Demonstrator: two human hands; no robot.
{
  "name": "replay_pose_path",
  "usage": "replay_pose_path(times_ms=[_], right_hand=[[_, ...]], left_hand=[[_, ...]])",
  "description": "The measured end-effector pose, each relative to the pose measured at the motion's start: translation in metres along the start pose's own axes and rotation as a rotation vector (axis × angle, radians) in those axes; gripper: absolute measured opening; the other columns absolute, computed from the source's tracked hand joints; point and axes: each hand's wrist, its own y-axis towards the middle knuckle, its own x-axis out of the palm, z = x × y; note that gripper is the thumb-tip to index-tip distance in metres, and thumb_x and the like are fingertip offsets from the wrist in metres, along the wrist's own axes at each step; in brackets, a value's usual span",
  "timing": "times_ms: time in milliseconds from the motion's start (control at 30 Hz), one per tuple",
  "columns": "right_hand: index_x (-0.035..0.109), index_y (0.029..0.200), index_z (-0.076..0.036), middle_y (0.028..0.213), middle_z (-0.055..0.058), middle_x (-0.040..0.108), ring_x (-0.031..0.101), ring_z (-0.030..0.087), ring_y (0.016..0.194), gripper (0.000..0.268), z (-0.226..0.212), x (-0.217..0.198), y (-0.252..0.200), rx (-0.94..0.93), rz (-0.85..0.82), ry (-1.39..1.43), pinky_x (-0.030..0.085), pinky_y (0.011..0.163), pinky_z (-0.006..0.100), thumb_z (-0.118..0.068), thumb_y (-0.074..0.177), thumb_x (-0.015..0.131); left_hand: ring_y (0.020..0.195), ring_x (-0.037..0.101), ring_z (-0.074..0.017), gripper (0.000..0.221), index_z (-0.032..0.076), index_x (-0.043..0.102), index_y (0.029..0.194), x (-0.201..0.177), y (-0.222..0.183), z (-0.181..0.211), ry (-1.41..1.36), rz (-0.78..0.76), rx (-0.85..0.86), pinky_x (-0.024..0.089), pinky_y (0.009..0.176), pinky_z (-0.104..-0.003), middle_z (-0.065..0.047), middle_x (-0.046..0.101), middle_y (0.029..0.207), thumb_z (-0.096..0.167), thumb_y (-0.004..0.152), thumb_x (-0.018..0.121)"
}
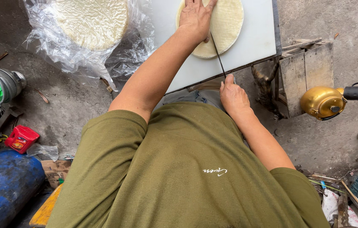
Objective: The person cuts a piece of flatbread into quarters with a knife and then stacks the quarters together.
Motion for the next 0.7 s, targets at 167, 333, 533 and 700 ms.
replay_pose_path(times_ms=[167,333,533,700], right_hand=[[0.040,0.119,0.001,0.091,0.035,0.069,0.068,0.055,0.091,0.034,0.005,0.004,-0.007,0.045,-0.040,-0.002,0.054,0.081,0.062,-0.031,0.110,0.040],[0.039,0.126,0.002,0.091,0.035,0.069,0.067,0.056,0.088,0.039,0.010,0.014,-0.012,0.049,-0.006,-0.021,0.052,0.079,0.063,-0.032,0.108,0.042],[0.041,0.118,0.001,0.092,0.034,0.069,0.065,0.057,0.090,0.038,0.018,0.025,-0.017,0.099,-0.024,-0.010,0.051,0.080,0.063,-0.035,0.108,0.042],[0.043,0.115,0.000,0.093,0.037,0.068,0.065,0.057,0.090,0.039,0.028,0.012,-0.036,0.091,-0.057,-0.056,0.051,0.081,0.063,-0.038,0.108,0.044]], left_hand=[[0.141,0.032,-0.0469,0.133,0.028,0.020,0.160,-0.003,-0.001,0.004,0.072,-0.018,-0.033,0.048,0.102,-0.041,-0.023,0.038,0.151,0.039,0.053,0.099],[0.141,0.034,-0.0455,0.133,0.027,0.019,0.164,-0.009,-0.006,0.005,0.107,-0.042,-0.007,0.040,0.113,-0.044,-0.024,0.041,0.149,0.041,0.057,0.098],[0.143,0.029,-0.0444,0.132,0.029,0.022,0.164,-0.013,-0.009,0.002,0.001,-0.037,-0.007,0.044,0.109,-0.042,-0.023,0.033,0.154,0.035,0.057,0.098],[0.145,0.024,-0.0440,0.130,0.030,0.027,0.160,-0.014,-0.015,-0.001,-0.048,0.005,0.006,0.048,0.102,-0.040,-0.022,0.023,0.157,0.034,0.052,0.100]])
